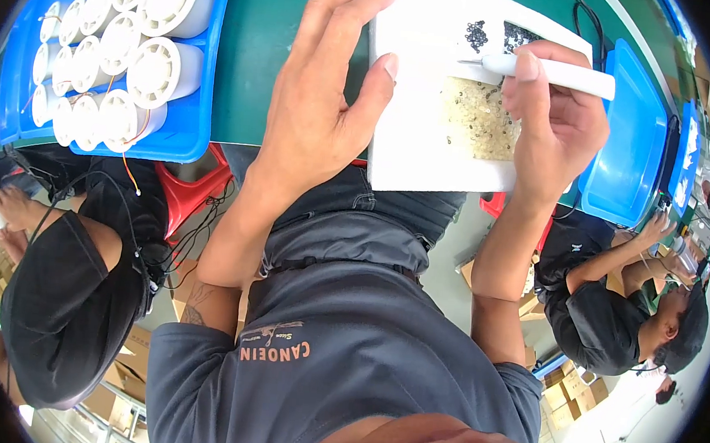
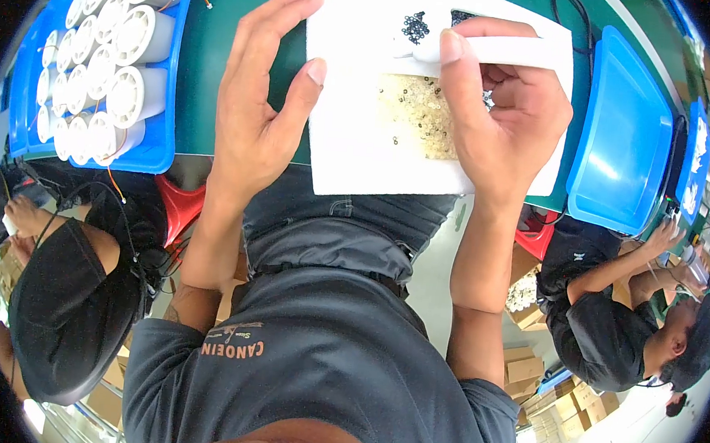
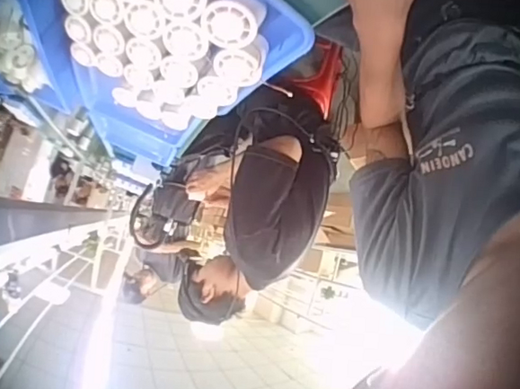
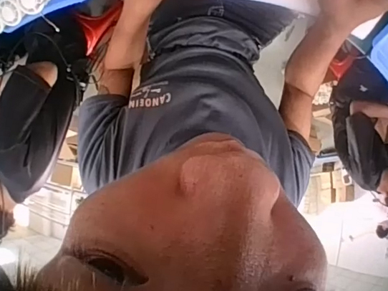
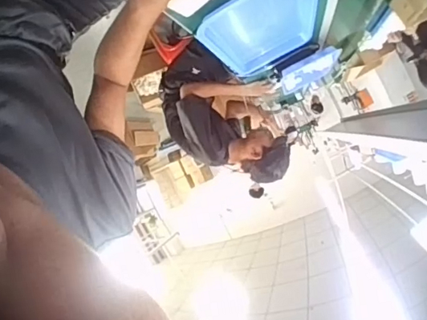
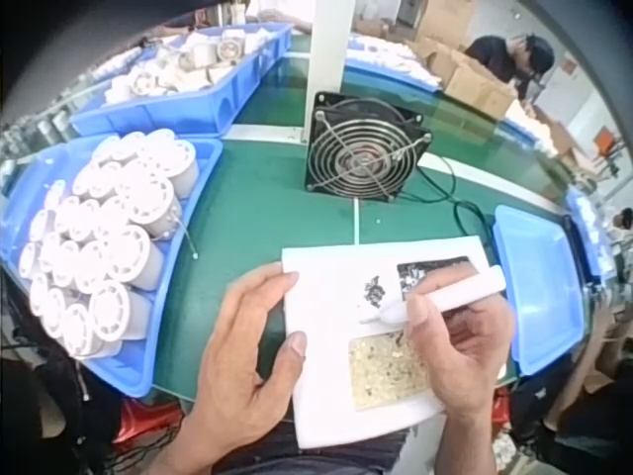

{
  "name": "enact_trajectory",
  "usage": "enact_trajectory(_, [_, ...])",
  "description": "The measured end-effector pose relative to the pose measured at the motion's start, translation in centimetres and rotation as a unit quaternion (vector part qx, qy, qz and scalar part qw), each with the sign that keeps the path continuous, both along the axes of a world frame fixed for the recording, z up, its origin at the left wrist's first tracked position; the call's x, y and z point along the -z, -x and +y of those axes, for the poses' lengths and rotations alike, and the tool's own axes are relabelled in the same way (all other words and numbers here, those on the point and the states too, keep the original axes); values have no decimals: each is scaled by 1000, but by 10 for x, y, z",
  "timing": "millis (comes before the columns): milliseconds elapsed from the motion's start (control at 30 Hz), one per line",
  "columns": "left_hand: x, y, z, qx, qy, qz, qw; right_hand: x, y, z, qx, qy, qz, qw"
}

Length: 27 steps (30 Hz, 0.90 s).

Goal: The person solders electronic components and wires using a soldering iron, applying solder paste from trays.

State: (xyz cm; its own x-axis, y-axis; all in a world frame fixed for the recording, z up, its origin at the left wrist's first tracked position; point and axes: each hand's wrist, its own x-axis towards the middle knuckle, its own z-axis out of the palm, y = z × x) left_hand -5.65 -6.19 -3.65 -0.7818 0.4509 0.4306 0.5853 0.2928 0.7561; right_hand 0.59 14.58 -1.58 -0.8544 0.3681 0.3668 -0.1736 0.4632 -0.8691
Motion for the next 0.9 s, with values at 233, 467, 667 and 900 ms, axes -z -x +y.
enact_trajectory(233, [-2, -1, 1, 1, 0, -7, 1000, -7, 0, 3, -3, 159, -50, 986])
enact_trajectory(467, [4, -2, -3, 5, -24, -40, 999, 0, 3, 9, 55, 167, 26, 984])
enact_trajectory(667, [5, -1, -2, 7, -22, -39, 999, 0, 4, 8, 36, 138, 30, 989])
enact_trajectory(900, [4, -1, -2, 3, -19, -39, 999, -1, 5, 5, 27, 115, 20, 993])
